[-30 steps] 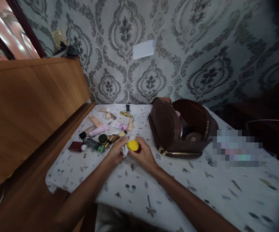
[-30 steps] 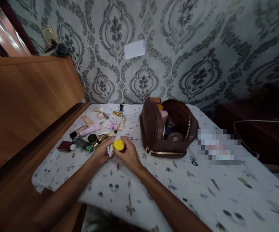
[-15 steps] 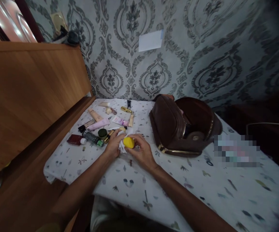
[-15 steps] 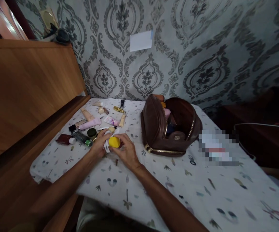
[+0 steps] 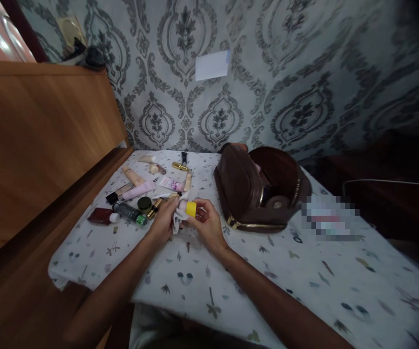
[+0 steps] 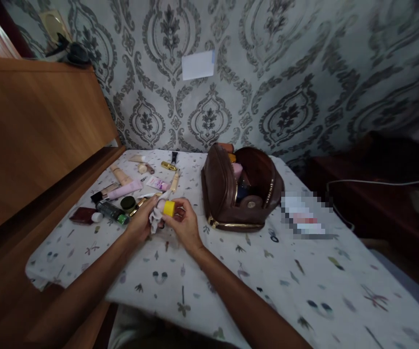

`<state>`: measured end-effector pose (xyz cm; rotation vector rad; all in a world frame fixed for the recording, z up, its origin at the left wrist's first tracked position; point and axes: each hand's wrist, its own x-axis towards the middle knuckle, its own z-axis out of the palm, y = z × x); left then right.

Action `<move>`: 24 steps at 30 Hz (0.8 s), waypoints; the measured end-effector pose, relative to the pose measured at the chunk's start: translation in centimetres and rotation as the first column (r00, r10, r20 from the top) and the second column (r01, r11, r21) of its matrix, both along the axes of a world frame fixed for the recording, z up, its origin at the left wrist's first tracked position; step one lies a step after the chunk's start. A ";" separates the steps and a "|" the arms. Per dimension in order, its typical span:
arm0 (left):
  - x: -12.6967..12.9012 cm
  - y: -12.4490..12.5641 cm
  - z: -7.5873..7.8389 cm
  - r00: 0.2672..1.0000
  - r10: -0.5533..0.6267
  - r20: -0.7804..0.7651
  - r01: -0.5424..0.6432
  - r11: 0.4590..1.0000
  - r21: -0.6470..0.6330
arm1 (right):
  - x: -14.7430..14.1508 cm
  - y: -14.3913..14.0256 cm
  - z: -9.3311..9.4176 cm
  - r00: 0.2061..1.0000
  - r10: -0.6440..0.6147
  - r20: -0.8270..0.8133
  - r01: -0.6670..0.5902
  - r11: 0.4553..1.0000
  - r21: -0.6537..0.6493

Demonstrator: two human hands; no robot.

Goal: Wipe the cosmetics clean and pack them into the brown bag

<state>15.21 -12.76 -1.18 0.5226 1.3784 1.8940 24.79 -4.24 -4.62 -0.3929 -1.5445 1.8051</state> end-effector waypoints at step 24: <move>2.5 -1.1 -1.2 0.955 -0.049 -0.292 -0.110 0.857 -0.504 | 6.5 1.3 1.1 0.987 -0.124 0.105 0.012 0.701 0.713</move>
